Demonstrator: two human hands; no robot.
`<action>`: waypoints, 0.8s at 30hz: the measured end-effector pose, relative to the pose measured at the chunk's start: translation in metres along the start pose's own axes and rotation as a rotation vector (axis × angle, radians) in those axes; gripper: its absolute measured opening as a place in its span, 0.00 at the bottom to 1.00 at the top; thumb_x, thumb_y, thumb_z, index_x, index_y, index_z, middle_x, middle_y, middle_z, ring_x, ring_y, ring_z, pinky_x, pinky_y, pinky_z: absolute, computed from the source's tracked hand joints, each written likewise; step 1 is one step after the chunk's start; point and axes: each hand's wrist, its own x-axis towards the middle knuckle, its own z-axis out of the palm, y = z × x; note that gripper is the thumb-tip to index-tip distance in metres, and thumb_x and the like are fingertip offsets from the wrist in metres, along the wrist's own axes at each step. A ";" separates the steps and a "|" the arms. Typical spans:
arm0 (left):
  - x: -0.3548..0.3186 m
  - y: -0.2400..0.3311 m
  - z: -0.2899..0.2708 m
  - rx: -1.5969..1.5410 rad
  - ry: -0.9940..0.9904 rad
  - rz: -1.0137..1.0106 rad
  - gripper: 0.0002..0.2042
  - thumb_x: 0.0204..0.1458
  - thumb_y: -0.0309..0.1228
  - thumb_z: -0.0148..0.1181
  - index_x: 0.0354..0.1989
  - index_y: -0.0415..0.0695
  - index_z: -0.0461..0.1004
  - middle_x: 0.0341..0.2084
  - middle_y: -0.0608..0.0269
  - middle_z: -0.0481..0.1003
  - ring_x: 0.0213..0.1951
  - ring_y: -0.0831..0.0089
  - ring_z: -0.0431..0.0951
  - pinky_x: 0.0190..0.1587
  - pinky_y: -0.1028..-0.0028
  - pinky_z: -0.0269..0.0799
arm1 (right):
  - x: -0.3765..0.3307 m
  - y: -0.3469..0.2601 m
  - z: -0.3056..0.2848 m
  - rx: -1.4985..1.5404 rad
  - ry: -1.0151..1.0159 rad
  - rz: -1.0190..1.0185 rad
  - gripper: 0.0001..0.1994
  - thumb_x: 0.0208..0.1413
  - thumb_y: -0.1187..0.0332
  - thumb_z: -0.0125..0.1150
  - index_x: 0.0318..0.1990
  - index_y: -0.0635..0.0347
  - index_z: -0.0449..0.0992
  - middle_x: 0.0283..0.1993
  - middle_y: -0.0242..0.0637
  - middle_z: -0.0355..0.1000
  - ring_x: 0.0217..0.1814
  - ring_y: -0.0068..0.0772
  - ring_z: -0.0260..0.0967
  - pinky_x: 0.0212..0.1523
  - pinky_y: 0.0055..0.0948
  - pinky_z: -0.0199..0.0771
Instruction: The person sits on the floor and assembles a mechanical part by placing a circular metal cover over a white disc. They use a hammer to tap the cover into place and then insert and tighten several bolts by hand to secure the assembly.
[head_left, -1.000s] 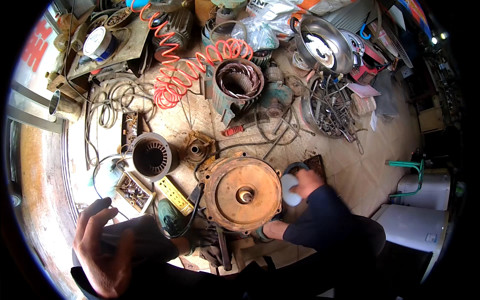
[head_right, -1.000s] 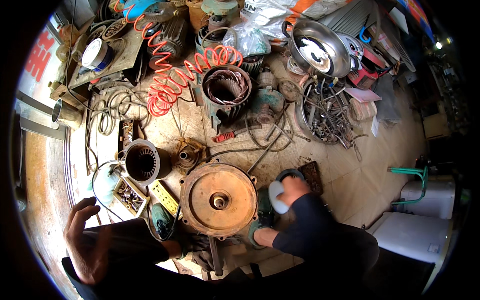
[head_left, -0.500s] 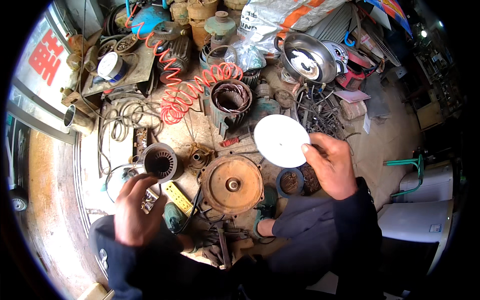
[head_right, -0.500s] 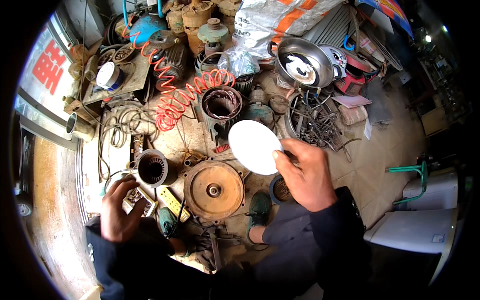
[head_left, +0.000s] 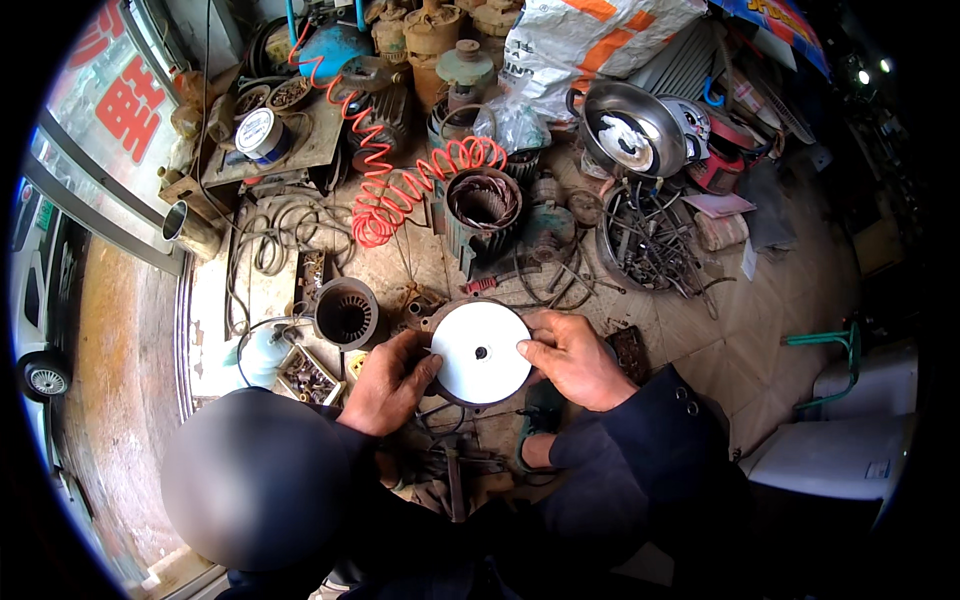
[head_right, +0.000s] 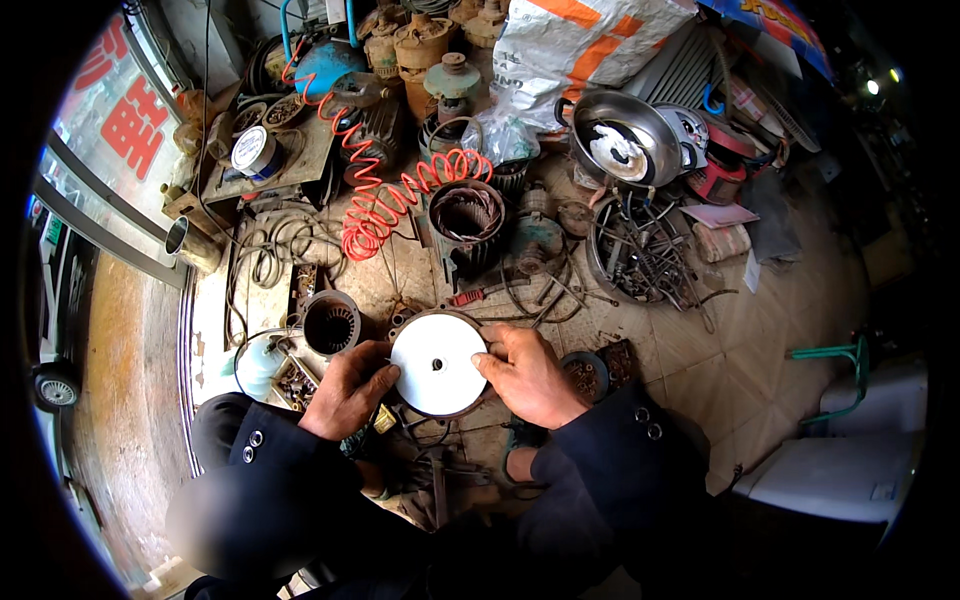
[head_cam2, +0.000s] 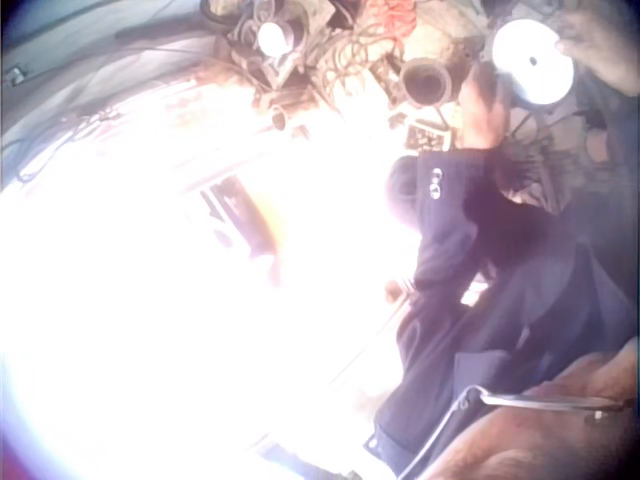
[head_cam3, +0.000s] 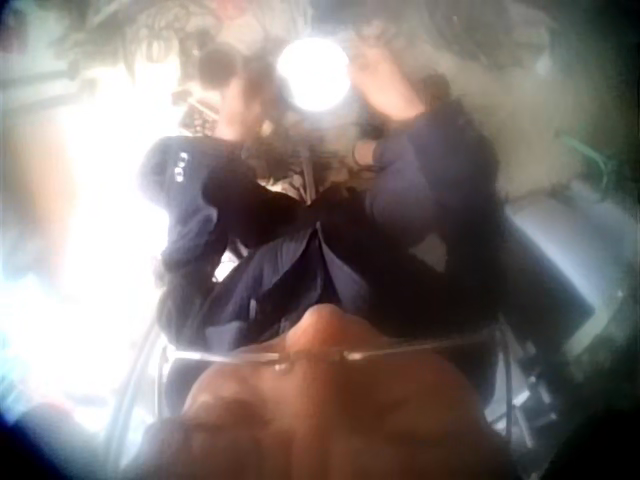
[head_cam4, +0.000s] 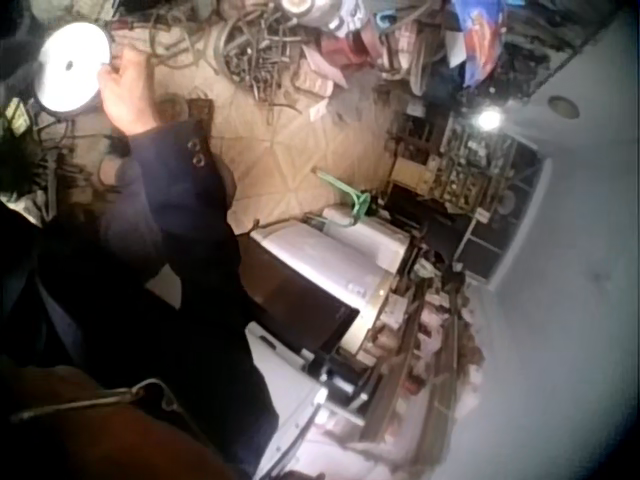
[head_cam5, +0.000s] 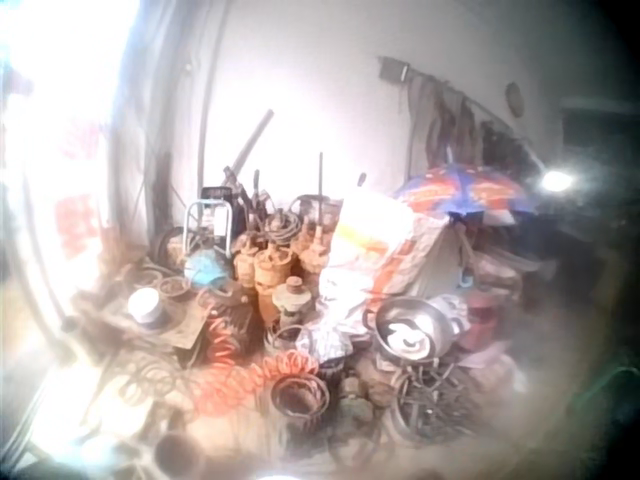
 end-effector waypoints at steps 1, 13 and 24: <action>0.001 -0.004 0.001 -0.002 0.007 -0.010 0.17 0.66 0.28 0.61 0.58 0.28 0.73 0.44 0.48 0.82 0.46 0.67 0.81 0.52 0.68 0.77 | 0.000 0.003 0.003 -0.045 0.019 -0.009 0.18 0.66 0.72 0.62 0.58 0.76 0.73 0.42 0.48 0.82 0.42 0.33 0.80 0.42 0.35 0.79; 0.005 0.006 0.006 0.285 0.040 -0.077 0.18 0.62 0.26 0.64 0.58 0.31 0.72 0.33 0.50 0.83 0.35 0.72 0.82 0.39 0.68 0.78 | -0.002 0.014 0.029 -0.586 0.051 -0.320 0.55 0.41 0.61 0.86 0.74 0.70 0.55 0.68 0.62 0.60 0.67 0.65 0.66 0.67 0.47 0.70; 0.002 0.007 0.009 0.295 0.024 -0.118 0.27 0.60 0.26 0.64 0.67 0.34 0.63 0.29 0.43 0.82 0.31 0.55 0.85 0.36 0.62 0.79 | 0.002 0.001 0.031 -0.991 0.055 -0.417 0.51 0.41 0.61 0.84 0.71 0.76 0.62 0.72 0.57 0.61 0.71 0.58 0.62 0.70 0.50 0.64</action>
